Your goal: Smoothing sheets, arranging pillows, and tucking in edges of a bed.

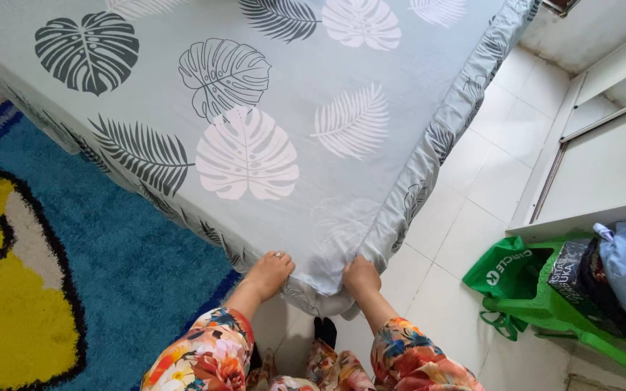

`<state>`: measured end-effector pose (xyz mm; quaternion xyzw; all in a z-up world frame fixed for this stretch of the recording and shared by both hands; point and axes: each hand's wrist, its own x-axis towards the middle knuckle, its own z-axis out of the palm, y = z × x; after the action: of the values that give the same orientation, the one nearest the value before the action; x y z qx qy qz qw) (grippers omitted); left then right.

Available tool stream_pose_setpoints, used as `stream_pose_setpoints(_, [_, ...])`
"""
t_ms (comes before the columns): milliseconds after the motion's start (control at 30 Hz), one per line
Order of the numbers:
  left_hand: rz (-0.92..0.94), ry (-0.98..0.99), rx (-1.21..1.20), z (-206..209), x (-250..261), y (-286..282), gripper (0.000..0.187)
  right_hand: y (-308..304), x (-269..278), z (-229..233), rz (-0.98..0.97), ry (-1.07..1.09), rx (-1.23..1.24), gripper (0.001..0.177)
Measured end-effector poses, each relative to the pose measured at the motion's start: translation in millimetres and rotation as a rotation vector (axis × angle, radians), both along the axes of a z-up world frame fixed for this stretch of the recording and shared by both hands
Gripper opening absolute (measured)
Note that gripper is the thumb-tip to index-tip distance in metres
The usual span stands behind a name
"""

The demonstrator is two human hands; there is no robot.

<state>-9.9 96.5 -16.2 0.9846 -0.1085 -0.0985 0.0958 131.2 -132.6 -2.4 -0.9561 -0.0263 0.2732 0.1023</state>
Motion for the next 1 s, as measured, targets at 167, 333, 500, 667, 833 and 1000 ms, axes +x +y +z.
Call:
stream_pose_setpoints(167, [0.003, 0.016, -0.078, -3.6, -0.9, -0.4, 0.02, -2.7, -9.4, -0.4, -0.051, 0.014, -0.039, 0.032])
stream_pose_setpoints(333, [0.027, -0.007, -0.02, 7.1, -2.6, 19.4, 0.021, 19.4, -53.2, 11.8, 0.137, -0.337, 0.151, 0.022])
stream_pose_setpoints(500, [0.097, -0.053, 0.074, -3.3, -6.5, 55.8, 0.019, 53.5, -91.2, 18.2, 0.499, -0.389, 0.334, 0.027])
stream_pose_setpoints(667, [0.062, -0.11, 0.051, -2.4, -19.0, 87.2, 0.024, 72.7, -101.8, 7.7, 0.497, -0.451, 0.365, 0.026])
stream_pose_setpoints(833, [0.025, -0.175, 0.107, -19.2, -24.5, 94.3, 0.022, 81.0, -112.3, -0.7, 0.453, -0.563, 0.33, 0.011])
stream_pose_setpoints(1000, [0.013, -0.166, 0.13, -26.6, -21.8, 105.9, 0.017, 82.1, -117.7, -1.9, 0.397, -0.599, 0.363, 0.007])
